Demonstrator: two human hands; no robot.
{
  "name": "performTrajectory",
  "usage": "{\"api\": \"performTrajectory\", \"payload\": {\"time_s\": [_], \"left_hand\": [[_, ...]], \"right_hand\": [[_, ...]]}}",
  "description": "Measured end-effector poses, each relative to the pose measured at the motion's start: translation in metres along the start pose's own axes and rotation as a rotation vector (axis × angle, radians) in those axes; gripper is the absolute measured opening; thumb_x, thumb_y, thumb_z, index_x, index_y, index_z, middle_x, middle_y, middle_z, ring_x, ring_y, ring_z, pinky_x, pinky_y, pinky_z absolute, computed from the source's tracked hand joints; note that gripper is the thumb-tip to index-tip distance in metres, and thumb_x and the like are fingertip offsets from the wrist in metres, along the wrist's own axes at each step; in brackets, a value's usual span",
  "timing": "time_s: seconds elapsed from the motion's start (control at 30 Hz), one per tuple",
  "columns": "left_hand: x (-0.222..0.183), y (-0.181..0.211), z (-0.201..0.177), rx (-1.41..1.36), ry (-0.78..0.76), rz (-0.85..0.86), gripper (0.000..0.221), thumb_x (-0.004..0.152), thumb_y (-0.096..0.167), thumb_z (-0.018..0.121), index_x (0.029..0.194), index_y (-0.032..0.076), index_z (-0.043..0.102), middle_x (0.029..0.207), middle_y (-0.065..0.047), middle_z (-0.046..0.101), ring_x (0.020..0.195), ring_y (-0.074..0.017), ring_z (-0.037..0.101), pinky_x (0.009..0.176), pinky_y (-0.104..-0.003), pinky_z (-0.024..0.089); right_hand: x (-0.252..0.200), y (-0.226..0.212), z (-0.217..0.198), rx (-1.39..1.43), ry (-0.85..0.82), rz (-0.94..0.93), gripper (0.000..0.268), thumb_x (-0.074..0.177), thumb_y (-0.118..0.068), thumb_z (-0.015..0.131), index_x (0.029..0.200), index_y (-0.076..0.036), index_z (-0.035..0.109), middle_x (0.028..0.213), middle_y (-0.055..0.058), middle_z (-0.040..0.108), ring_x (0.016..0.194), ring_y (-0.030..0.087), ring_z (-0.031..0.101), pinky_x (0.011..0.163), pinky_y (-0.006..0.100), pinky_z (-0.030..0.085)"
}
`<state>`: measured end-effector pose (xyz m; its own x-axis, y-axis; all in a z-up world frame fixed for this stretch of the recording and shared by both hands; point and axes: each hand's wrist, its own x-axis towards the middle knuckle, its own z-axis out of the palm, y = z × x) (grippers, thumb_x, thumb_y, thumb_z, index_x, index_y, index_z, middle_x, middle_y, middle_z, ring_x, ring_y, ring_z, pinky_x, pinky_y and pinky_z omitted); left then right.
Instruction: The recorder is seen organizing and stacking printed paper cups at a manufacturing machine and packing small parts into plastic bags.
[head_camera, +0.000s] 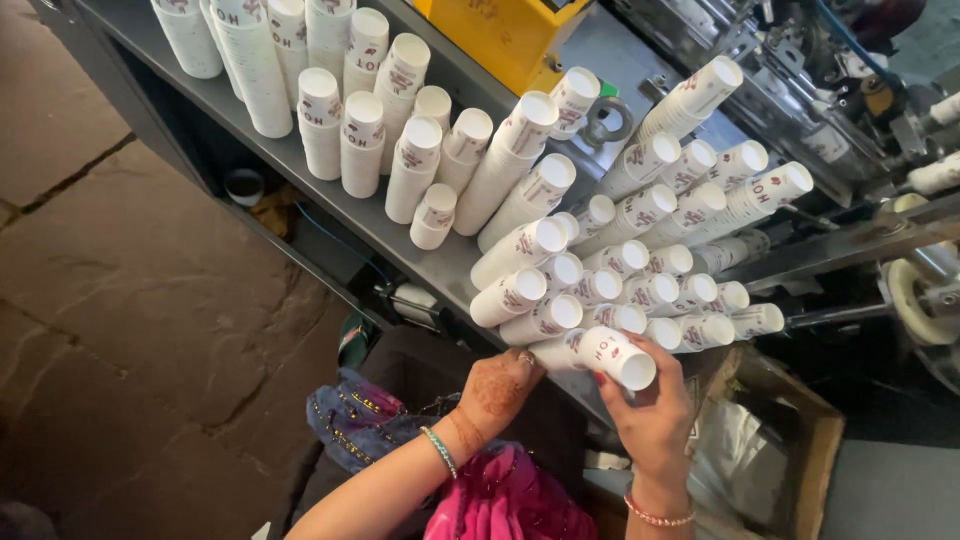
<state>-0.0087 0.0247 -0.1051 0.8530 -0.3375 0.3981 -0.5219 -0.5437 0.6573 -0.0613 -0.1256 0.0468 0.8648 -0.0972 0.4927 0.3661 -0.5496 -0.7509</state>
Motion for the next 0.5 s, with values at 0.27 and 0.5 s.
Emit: {"api": "performTrajectory", "payload": {"time_s": [0.27, 0.5], "left_hand": [[0.005, 0.005, -0.011, -0.192, 0.022, -0.107, 0.022, 0.094, 0.022, 0.066, 0.08, 0.005, 0.065, 0.08, -0.018, 0.07, 0.073, -0.0386, 0.069, 0.064, -0.049, 0.055], [0.013, 0.0, -0.066, -0.347, 0.019, -0.154, 0.018, 0.09, 0.023, 0.065, 0.087, 0.007, 0.071, 0.08, -0.019, 0.07, 0.076, -0.039, 0.07, 0.068, -0.049, 0.056]], "right_hand": [[0.005, -0.002, 0.004, -0.041, -0.005, 0.042, 0.055, 0.082, 0.008, 0.077, 0.131, 0.002, 0.053, 0.132, 0.015, 0.064, 0.119, 0.022, 0.067, 0.102, 0.036, 0.057], [0.001, -0.013, -0.01, 0.052, 0.063, 0.046, 0.053, 0.084, 0.005, 0.074, 0.13, 0.004, 0.048, 0.138, 0.022, 0.06, 0.12, 0.027, 0.068, 0.098, 0.04, 0.061]]}}
